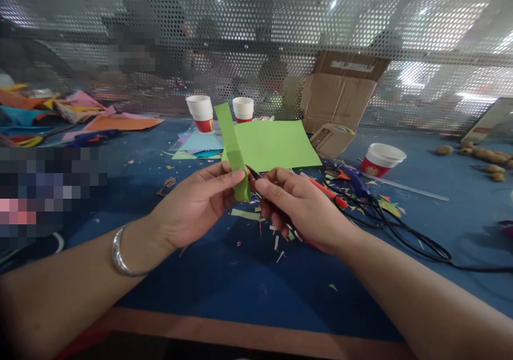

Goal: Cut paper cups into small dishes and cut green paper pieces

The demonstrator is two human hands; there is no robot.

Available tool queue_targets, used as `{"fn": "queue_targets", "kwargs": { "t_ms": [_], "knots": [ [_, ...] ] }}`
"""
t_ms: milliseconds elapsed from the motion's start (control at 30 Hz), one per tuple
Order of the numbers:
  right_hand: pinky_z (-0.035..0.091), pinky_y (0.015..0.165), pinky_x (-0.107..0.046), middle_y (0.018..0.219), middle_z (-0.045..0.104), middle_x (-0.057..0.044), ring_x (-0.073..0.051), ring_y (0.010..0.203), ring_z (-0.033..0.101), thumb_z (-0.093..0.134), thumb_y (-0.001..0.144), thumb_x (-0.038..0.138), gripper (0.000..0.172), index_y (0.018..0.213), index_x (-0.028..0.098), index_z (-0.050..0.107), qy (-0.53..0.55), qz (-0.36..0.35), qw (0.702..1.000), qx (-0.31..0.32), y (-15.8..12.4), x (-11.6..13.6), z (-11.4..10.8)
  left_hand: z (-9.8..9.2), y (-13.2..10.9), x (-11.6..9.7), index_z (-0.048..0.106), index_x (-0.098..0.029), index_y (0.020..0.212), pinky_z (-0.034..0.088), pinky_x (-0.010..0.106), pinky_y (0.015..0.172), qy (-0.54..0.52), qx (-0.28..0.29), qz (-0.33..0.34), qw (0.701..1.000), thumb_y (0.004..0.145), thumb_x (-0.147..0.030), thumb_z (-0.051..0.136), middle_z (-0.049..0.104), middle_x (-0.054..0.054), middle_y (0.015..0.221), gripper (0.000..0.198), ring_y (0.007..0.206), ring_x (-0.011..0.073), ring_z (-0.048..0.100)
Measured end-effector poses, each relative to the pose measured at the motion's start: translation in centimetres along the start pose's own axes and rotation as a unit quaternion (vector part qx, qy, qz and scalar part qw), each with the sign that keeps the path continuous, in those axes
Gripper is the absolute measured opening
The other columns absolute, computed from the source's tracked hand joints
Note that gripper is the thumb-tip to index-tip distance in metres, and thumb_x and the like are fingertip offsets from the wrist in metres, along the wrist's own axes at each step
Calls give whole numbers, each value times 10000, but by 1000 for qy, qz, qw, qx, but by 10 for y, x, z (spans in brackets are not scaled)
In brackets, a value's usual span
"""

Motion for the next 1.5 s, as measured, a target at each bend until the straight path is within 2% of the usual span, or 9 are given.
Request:
{"fn": "queue_targets", "kwargs": {
  "t_ms": [100, 233, 333, 433, 567, 700, 1033, 1300, 1500],
  "knots": [
    [272, 378, -158, 637, 576, 44, -55, 459, 413, 514, 967, 590, 383, 905, 215, 562, -9, -8, 999, -48, -2, 2, -6, 0, -1, -1, 705, -146, 870, 507, 218, 753, 6, -8, 5, 1000, 838, -203, 747, 670, 5, 846, 78, 824, 112, 640],
    [260, 409, -180, 638, 583, 44, -57, 474, 392, 566, 951, 568, 354, 898, 218, 580, -40, -28, 995, -86, -3, 11, -18, -5, -1, -1, 686, -145, 834, 539, 279, 746, 46, -38, 1, 998, 775, -242, 801, 686, 12, 813, 161, 774, 141, 657],
    [268, 436, -206, 642, 575, 27, -62, 489, 376, 577, 934, 590, 414, 810, 195, 596, -98, -49, 990, -91, -3, 18, -24, -8, -1, 0, 689, -141, 837, 536, 294, 704, 114, -41, -4, 993, 759, -288, 811, 689, 19, 793, 207, 726, 149, 652],
    [277, 452, -223, 628, 551, 19, -69, 497, 364, 569, 923, 618, 473, 740, 182, 593, -151, -52, 983, -90, -3, 20, -27, -4, -1, -1, 683, -142, 801, 524, 282, 717, 177, -5, 6, 984, 760, -290, 802, 690, 21, 783, 193, 746, 153, 659],
    [294, 460, -229, 633, 556, 16, -81, 513, 384, 591, 912, 606, 441, 793, 183, 627, -180, -41, 981, -68, -3, 17, -26, -2, -2, -2, 673, -154, 775, 525, 293, 769, 244, 23, 15, 969, 805, -266, 740, 708, 33, 812, 134, 770, 157, 670],
    [308, 475, -230, 637, 556, 18, -88, 531, 402, 611, 904, 589, 418, 820, 181, 646, -180, -42, 981, -57, -2, 15, -27, 0, -2, -3, 692, -151, 793, 524, 293, 750, 285, 32, 11, 958, 812, -261, 724, 705, 38, 785, 116, 746, 162, 674],
    [306, 519, -235, 639, 519, 38, -100, 569, 405, 644, 902, 534, 349, 844, 191, 660, -185, -43, 981, -43, -2, 15, -27, 2, -4, -2, 690, -158, 779, 498, 246, 655, 308, 31, -5, 951, 816, -220, 710, 688, 13, 707, 74, 695, 147, 663],
    [287, 502, -244, 620, 488, 41, -102, 550, 389, 650, 887, 554, 377, 808, 186, 653, -180, -43, 982, -44, -3, 17, -26, 0, -4, -2, 689, -157, 759, 475, 247, 641, 316, 29, -15, 948, 802, -245, 740, 677, 16, 696, 110, 683, 143, 643],
    [283, 473, -236, 614, 496, 37, -93, 533, 375, 668, 866, 577, 409, 749, 189, 616, -177, -42, 982, -59, -2, 15, -29, 1, -4, 0, 671, -155, 728, 467, 241, 631, 283, 29, -21, 959, 786, -274, 768, 678, 12, 679, 164, 658, 131, 631]
  ]
}}
Point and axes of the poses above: each hand's wrist, its own y-axis towards the middle knuckle, its own z-axis out of the palm, x = y × z, the point moved 8 cm from there along y, towards the middle knuckle
